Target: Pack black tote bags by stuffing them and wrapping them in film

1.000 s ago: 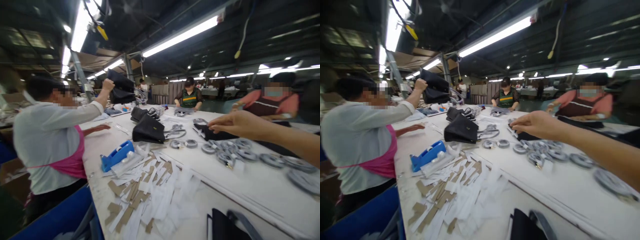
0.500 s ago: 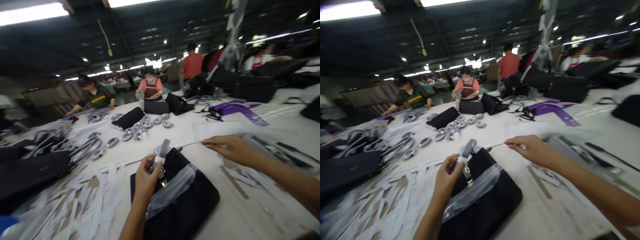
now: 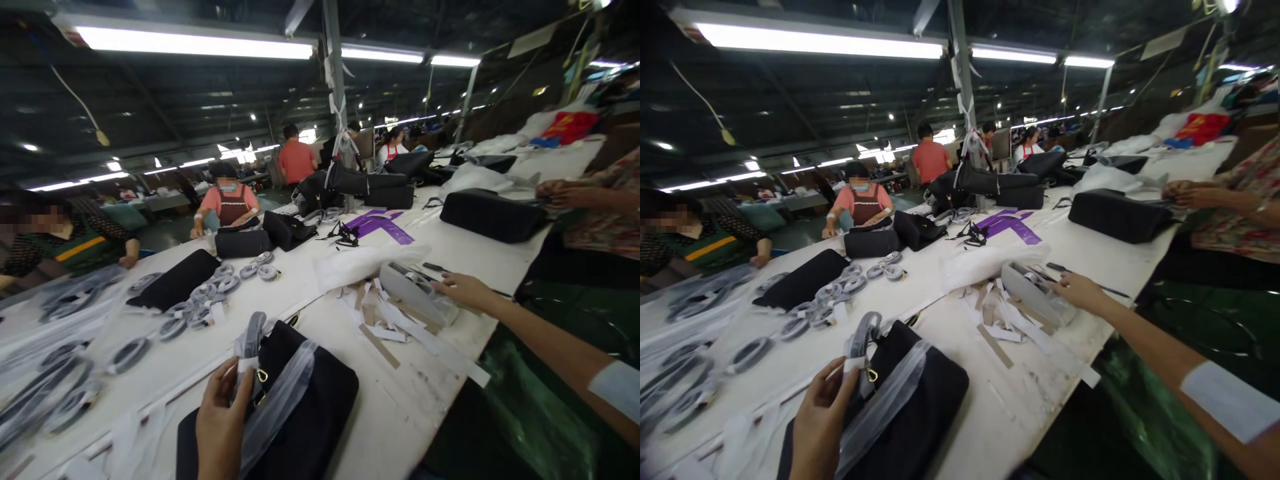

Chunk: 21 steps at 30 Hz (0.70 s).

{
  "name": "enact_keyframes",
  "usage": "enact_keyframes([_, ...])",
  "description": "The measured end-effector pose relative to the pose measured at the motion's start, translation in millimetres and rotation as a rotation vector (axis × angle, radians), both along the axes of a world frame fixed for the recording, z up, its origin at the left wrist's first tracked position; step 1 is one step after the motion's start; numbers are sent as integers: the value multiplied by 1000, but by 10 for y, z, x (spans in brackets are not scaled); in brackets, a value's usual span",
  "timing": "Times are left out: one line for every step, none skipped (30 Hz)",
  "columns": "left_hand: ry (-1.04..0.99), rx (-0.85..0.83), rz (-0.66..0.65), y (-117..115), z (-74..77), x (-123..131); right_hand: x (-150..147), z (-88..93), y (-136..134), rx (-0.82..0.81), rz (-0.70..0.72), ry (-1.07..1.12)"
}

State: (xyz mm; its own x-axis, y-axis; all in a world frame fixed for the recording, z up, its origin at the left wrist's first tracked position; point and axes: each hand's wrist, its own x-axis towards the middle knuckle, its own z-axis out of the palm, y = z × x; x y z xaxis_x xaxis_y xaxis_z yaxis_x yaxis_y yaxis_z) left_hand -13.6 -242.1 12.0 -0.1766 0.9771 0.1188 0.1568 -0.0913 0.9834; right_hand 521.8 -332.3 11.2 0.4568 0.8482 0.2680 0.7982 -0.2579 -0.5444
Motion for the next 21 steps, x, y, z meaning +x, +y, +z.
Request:
enact_keyframes([-4, 2, -2, 3, 4, 2, 12, -23, -37, -18, 4, 59])
enact_keyframes([-11, 5, -5, 5, 16, 7, 21, -36, -69, -28, 15, 119])
enact_keyframes([-21, 5, -6, 4, 36, 16, 29, -41, -95, -31, 29, 179])
enact_keyframes([-34, 0, -4, 1, 60, 26, 35, -38, -115, -30, 41, 236])
enact_keyframes([-49, -8, 0, -4, 86, 37, 39, -31, -129, -28, 49, 290])
enact_keyframes([-65, -17, 5, -9, 109, 48, 43, -19, -138, -24, 49, 338])
enact_keyframes([-78, -25, 11, -14, 129, 55, 47, -5, -143, -19, 42, 380])
enact_keyframes([-84, -30, 18, -18, 142, 59, 52, 13, -147, -10, 28, 416])
enact_keyframes([-83, -32, 23, -18, 148, 59, 57, 34, -151, 5, 13, 447])
enact_keyframes([-78, -33, 25, -14, 147, 54, 64, 61, -161, 24, -1, 475])
enact_keyframes([-71, -32, 26, -7, 140, 45, 73, 93, -177, 52, -13, 499])
enact_keyframes([-66, -34, 21, 5, 128, 34, 84, 129, -202, 83, -18, 522])
enact_keyframes([-62, -42, 14, 21, 115, 22, 97, 168, -236, 114, -19, 544])
enact_keyframes([-59, -51, 6, 38, 102, 12, 110, 204, -280, 137, -18, 568])
enact_keyframes([-61, -59, 0, 56, 92, 4, 122, 232, -330, 148, -17, 593])
enact_keyframes([-64, -62, -5, 73, 87, -1, 132, 247, -384, 145, -18, 621])
enact_keyframes([-69, -65, -9, 88, 87, -2, 136, 245, -439, 130, -20, 649])
enact_keyframes([-76, -63, -10, 101, 94, -3, 133, 222, -489, 108, -26, 676])
enact_keyframes([-86, -58, -12, 112, 105, -3, 123, 179, -534, 86, -36, 700])
enact_keyframes([-95, -59, -18, 123, 120, -6, 105, 117, -570, 69, -52, 719])
enact_keyframes([-96, -69, -29, 133, 136, -11, 80, 39, -598, 61, -74, 728])
